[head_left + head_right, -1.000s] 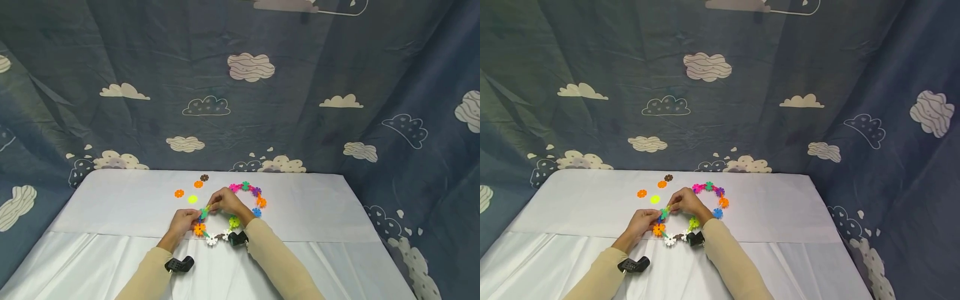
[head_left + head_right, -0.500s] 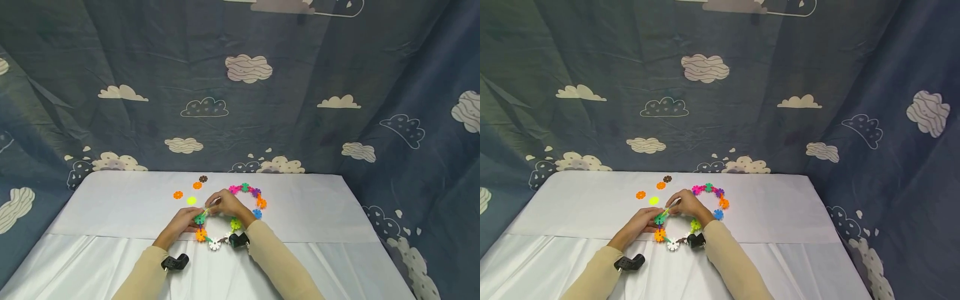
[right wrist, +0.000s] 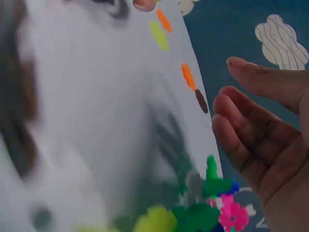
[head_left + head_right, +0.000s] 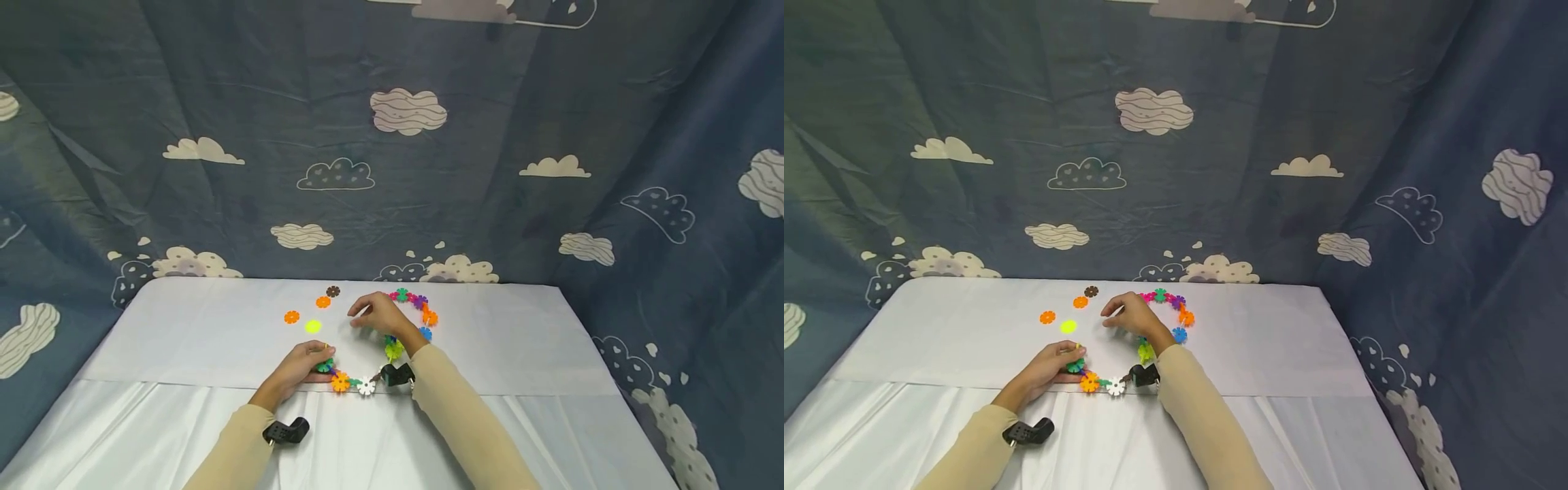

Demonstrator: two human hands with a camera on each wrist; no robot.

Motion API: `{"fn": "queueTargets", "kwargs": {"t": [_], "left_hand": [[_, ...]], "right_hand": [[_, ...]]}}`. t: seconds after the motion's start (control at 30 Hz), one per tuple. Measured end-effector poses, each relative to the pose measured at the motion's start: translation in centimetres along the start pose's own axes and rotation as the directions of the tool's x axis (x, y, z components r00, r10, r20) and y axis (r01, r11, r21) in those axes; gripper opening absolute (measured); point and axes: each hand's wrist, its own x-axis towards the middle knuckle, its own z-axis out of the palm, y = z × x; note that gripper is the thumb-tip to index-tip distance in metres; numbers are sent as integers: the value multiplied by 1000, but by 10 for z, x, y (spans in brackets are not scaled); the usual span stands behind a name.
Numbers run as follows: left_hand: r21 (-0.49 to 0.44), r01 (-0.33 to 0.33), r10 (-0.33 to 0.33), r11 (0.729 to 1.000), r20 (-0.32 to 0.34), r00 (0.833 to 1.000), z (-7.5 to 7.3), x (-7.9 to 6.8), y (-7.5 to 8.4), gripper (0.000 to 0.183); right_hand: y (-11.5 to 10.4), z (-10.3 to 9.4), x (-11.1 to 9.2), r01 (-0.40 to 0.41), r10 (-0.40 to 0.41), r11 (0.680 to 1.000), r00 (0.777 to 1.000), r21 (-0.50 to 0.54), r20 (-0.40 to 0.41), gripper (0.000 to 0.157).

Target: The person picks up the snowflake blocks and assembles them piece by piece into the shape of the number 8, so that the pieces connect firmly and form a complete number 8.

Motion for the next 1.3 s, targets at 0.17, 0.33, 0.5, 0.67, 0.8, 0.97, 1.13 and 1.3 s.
{"fn": "queueTargets", "kwargs": {"t": [0.17, 0.33, 0.5, 0.67, 0.8, 0.97, 1.13, 1.3], "left_hand": [[-53, 0, -1, 999, -16, 1000, -2, 1, -4, 33], [-90, -2, -2, 996, -36, 999, -2, -1, -3, 28], [-91, 4, -8, 996, -44, 999, 0, -2, -2, 27], [-82, -13, 13, 997, 3, 1000, -1, -2, -1, 34], [-54, -49, 51, 997, 26, 998, -2, -3, -1, 41], [-28, -86, 87, 996, 44, 995, -2, -5, -2, 45], [-27, -106, 108, 994, 77, 991, -2, -4, -4, 49], [-22, -108, 110, 994, 98, 989, -2, -4, -3, 50]], "right_hand": [[-10, 9, 21, 1, 5, 997, 996, -72, 89, 17], [-20, 21, 43, -5, 42, 982, 981, -190, 189, 22], [-20, 33, 54, -44, 135, 951, 950, -306, 280, 38], [-16, 44, 57, 44, 112, 908, 934, -417, 340, 47], [-14, 48, 59, 71, 76, 908, 941, -412, 330, 35], [-14, 48, 58, 57, 83, 911, 945, -408, 317, 19], [-13, 45, 51, 67, 44, 934, 954, -351, 297, 19], [-11, 38, 39, 77, -18, 975, 963, -208, 269, 16]]}}
